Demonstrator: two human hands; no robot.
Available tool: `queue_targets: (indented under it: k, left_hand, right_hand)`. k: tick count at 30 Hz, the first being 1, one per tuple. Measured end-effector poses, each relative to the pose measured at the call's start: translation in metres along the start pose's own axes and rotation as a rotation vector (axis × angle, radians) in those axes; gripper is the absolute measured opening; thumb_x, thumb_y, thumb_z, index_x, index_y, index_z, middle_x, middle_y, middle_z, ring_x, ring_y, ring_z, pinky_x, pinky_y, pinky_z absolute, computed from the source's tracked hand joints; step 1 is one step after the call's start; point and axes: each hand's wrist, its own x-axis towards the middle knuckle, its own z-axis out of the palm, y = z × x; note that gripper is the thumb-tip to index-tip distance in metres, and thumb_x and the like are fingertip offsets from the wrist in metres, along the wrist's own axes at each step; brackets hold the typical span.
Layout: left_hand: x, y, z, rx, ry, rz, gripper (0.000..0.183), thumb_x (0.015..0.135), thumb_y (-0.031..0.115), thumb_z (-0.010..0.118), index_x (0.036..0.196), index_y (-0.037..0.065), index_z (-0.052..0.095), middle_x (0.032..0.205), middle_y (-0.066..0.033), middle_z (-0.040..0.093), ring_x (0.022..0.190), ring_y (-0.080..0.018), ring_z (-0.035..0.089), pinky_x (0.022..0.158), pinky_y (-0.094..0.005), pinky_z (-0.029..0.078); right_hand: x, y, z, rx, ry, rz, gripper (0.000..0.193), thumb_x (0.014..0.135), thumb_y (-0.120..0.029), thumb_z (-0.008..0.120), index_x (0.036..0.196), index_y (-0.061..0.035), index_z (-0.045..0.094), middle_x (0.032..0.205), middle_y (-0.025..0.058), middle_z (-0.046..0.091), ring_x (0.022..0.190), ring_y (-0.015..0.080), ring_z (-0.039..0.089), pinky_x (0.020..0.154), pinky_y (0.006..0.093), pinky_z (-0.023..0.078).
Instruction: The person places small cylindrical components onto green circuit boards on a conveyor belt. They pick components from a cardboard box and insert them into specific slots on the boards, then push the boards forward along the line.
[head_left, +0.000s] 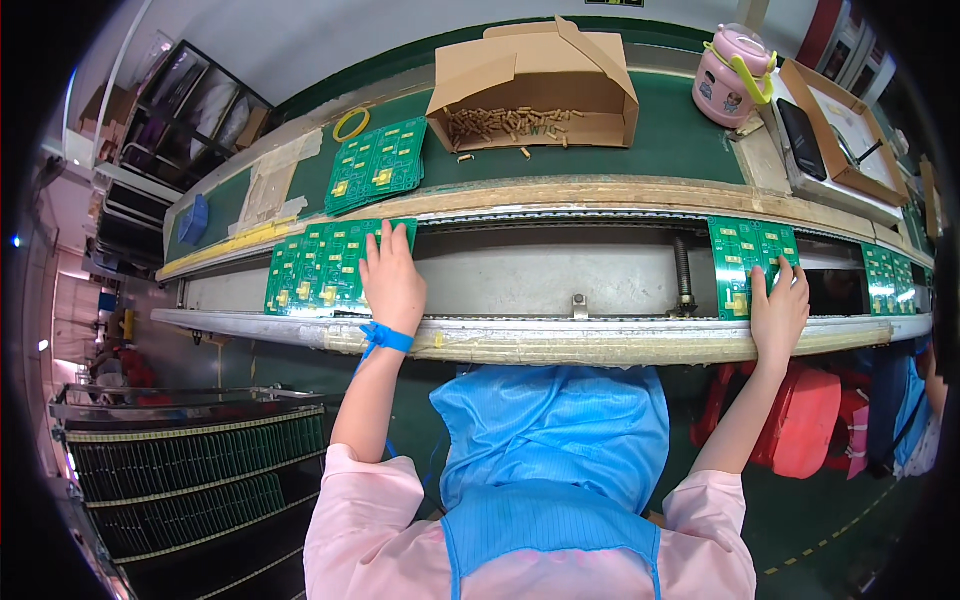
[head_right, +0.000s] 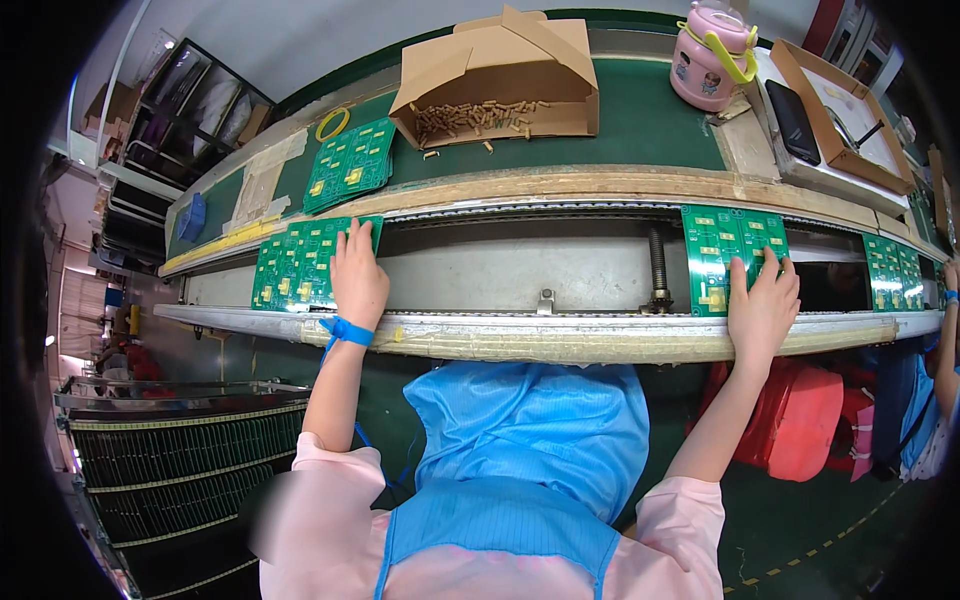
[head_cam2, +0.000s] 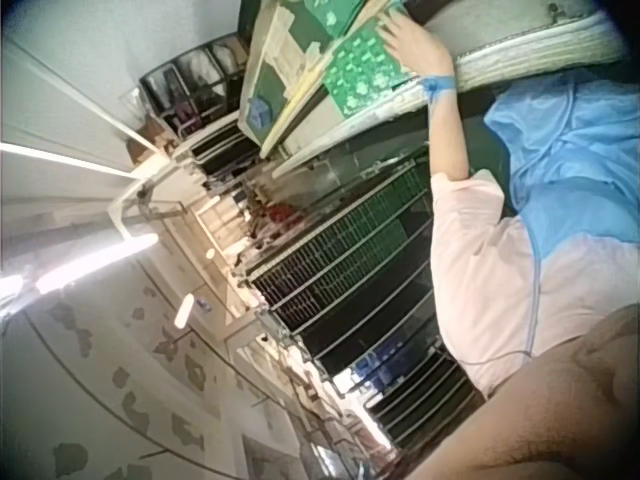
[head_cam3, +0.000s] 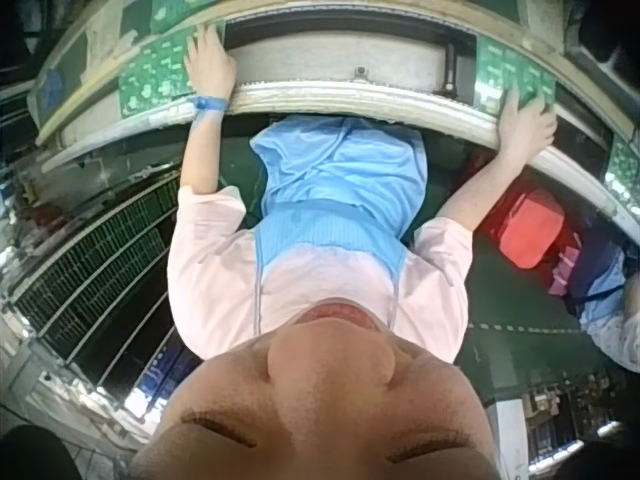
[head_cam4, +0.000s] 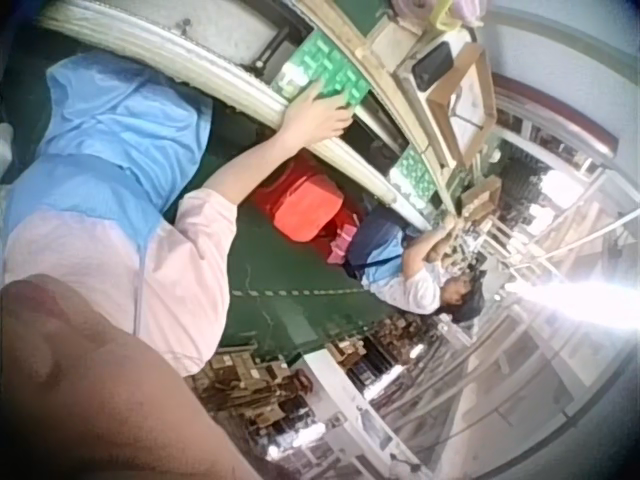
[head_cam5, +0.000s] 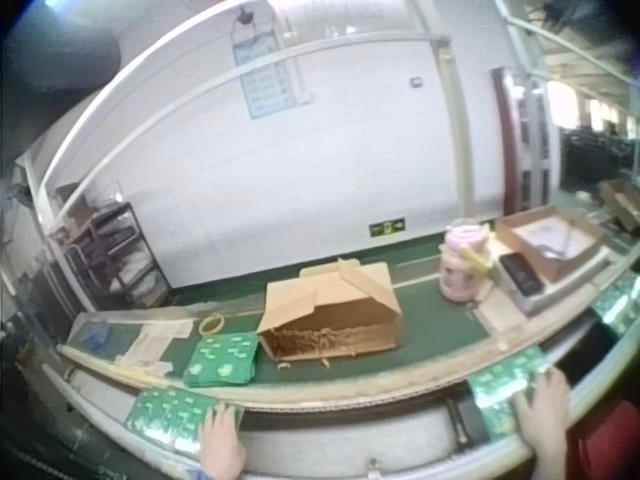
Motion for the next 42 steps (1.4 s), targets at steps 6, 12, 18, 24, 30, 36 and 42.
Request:
queue_targets:
  k: [6, 12, 18, 24, 30, 36, 42]
  left_hand:
    - [0.011, -0.042, 0.007, -0.018, 0.068, -0.097, 0.062, 0.076, -0.013, 0.052, 0.136, 0.002, 0.041, 0.147, -0.0222, 0.036, 0.135, -0.0481, 0.033, 0.109, -0.0584, 0.03]
    - [0.016, -0.037, -0.014, -0.098, 0.193, -0.145, 0.064, 0.076, -0.014, 0.05, 0.138, -0.003, 0.036, 0.148, -0.0254, 0.034, 0.135, -0.0512, 0.029, 0.111, -0.0583, 0.028]
    - [-0.017, 0.043, -0.013, 0.044, -0.035, 0.155, 0.068, 0.078, -0.008, 0.053, 0.142, -0.006, 0.031, 0.151, -0.0262, 0.026, 0.14, -0.0478, 0.023, 0.109, -0.0627, 0.026]
    - [-0.005, 0.065, 0.007, 0.145, -0.071, 0.066, 0.066, 0.081, -0.003, 0.058, 0.141, -0.007, 0.032, 0.149, -0.0287, 0.028, 0.135, -0.0508, 0.031, 0.104, -0.0602, 0.035]
    - [-0.007, 0.073, 0.01, 0.206, -0.036, 0.115, 0.062, 0.083, 0.006, 0.059, 0.139, -0.007, 0.037, 0.144, -0.0298, 0.037, 0.13, -0.0488, 0.04, 0.101, -0.0525, 0.042]
    - [-0.006, 0.089, 0.005, 0.182, -0.054, 0.185, 0.061, 0.082, 0.008, 0.058, 0.138, -0.006, 0.04, 0.142, -0.03, 0.041, 0.126, -0.0469, 0.046, 0.095, -0.0467, 0.048]
    - [-0.008, 0.097, 0.006, 0.186, -0.054, 0.239, 0.062, 0.08, 0.01, 0.06, 0.138, -0.005, 0.042, 0.14, -0.0298, 0.044, 0.124, -0.0457, 0.048, 0.091, -0.0437, 0.051]
  right_hand:
    - [0.0, -0.003, 0.0, 0.006, -0.014, 0.006, 0.056, 0.093, -0.046, 0.052, 0.134, -0.0082, 0.048, 0.138, 0.0204, 0.045, 0.131, 0.0364, 0.039, 0.107, 0.0506, 0.031]
    - [0.0, -0.002, 0.001, 0.001, 0.0, 0.0, 0.056, 0.093, -0.046, 0.053, 0.134, -0.0078, 0.049, 0.138, 0.0207, 0.045, 0.131, 0.0364, 0.04, 0.106, 0.05, 0.031]
    - [0.0, 0.0, 0.002, 0.017, 0.026, -0.016, 0.055, 0.092, -0.045, 0.054, 0.132, -0.0074, 0.05, 0.136, 0.0206, 0.047, 0.128, 0.0365, 0.042, 0.105, 0.0502, 0.033]
    - [-0.001, -0.001, 0.002, 0.002, 0.031, -0.04, 0.055, 0.092, -0.045, 0.054, 0.131, -0.0068, 0.051, 0.135, 0.0221, 0.046, 0.128, 0.0385, 0.042, 0.104, 0.0528, 0.034]
    - [-0.002, -0.003, 0.001, -0.008, 0.028, -0.039, 0.056, 0.092, -0.046, 0.054, 0.131, -0.0061, 0.05, 0.135, 0.0232, 0.046, 0.127, 0.0403, 0.042, 0.103, 0.0526, 0.034]
    - [-0.004, -0.001, 0.0, 0.001, 0.066, -0.04, 0.055, 0.092, -0.046, 0.054, 0.13, -0.0061, 0.052, 0.133, 0.0234, 0.048, 0.125, 0.0406, 0.043, 0.102, 0.0526, 0.034]
    - [-0.003, -0.006, -0.001, 0.011, 0.046, -0.038, 0.058, 0.091, -0.048, 0.054, 0.129, -0.0054, 0.052, 0.134, 0.0227, 0.047, 0.125, 0.0408, 0.043, 0.102, 0.0556, 0.034]
